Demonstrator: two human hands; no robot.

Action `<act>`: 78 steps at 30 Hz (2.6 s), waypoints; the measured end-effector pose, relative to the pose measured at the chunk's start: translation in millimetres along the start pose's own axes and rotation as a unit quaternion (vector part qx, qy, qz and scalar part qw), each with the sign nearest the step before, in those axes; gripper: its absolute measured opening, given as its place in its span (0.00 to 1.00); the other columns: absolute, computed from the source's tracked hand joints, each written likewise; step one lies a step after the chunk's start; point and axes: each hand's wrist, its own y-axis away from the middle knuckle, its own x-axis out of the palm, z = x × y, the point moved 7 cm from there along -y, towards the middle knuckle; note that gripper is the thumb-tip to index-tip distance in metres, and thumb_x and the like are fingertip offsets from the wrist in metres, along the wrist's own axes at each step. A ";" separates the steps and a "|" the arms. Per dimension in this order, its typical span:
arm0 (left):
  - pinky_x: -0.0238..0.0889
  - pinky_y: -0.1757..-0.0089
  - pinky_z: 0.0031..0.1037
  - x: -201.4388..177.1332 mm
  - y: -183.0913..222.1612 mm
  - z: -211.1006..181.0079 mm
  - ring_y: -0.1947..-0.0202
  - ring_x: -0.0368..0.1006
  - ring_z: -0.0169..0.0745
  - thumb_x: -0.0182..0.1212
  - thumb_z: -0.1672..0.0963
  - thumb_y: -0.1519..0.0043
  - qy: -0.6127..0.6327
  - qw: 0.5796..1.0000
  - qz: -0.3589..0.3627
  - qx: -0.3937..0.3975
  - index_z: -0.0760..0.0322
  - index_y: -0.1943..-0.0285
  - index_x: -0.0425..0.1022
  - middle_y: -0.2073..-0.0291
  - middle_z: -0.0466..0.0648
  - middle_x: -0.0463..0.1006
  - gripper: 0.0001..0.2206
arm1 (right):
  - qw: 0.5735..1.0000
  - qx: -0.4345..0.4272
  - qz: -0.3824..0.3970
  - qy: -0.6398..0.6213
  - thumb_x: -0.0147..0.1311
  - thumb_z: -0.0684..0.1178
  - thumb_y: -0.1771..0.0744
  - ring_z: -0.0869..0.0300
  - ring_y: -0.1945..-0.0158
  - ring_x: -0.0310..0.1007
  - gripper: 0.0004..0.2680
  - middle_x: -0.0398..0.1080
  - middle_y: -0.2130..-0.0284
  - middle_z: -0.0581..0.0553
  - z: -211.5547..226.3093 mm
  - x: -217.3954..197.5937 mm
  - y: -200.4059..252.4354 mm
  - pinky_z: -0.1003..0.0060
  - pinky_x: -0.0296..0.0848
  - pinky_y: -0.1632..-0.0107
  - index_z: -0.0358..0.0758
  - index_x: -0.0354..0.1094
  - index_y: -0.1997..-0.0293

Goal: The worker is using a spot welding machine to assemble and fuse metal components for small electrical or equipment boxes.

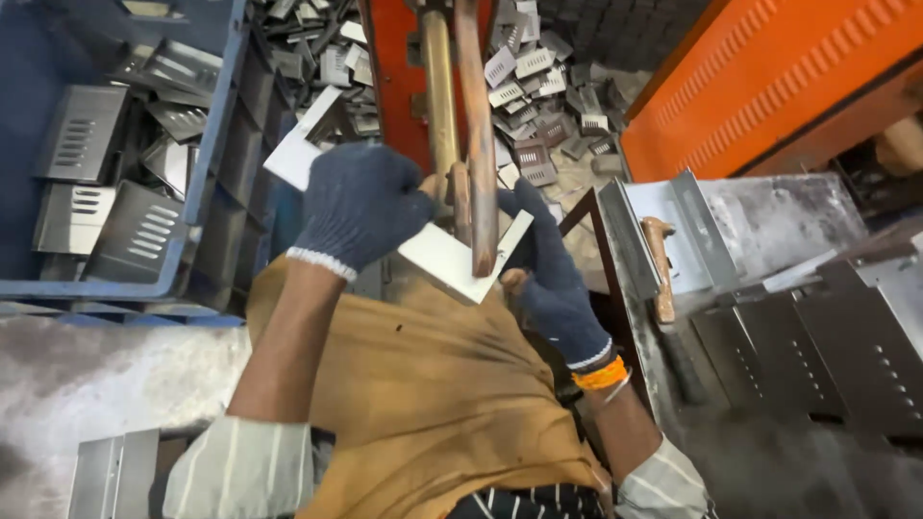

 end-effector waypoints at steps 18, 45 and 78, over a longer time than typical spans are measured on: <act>0.67 0.72 0.36 26.1 101.4 -191.4 0.81 0.76 0.45 0.66 0.48 0.45 0.396 0.895 0.122 -0.167 0.57 0.75 0.83 0.85 0.48 0.77 0.13 | 0.944 0.228 -0.236 -0.032 0.50 0.70 0.28 0.53 0.56 0.72 0.24 0.73 0.61 0.41 -14.6 -159.8 113.5 0.58 0.70 0.48 0.32 0.71 0.57; 0.73 0.61 0.29 126.7 65.1 -221.2 0.65 0.81 0.39 0.64 0.54 0.38 0.489 0.840 0.234 0.014 0.59 0.55 0.83 0.66 0.46 0.83 0.08 | 0.619 -0.035 -0.361 0.696 0.56 0.40 0.28 0.48 0.50 0.74 0.03 0.74 0.57 0.40 121.4 -239.5 130.4 0.57 0.71 0.40 0.37 0.74 0.50; 0.69 0.56 0.43 -94.1 433.0 110.6 0.58 0.77 0.54 0.73 0.49 0.50 -0.272 0.773 -0.047 -0.571 0.55 0.40 0.76 0.61 0.54 0.79 0.28 | 0.933 -0.054 0.355 0.029 0.61 0.45 0.33 0.49 0.57 0.75 0.03 0.76 0.64 0.46 97.1 235.1 28.4 0.56 0.72 0.54 0.44 0.75 0.58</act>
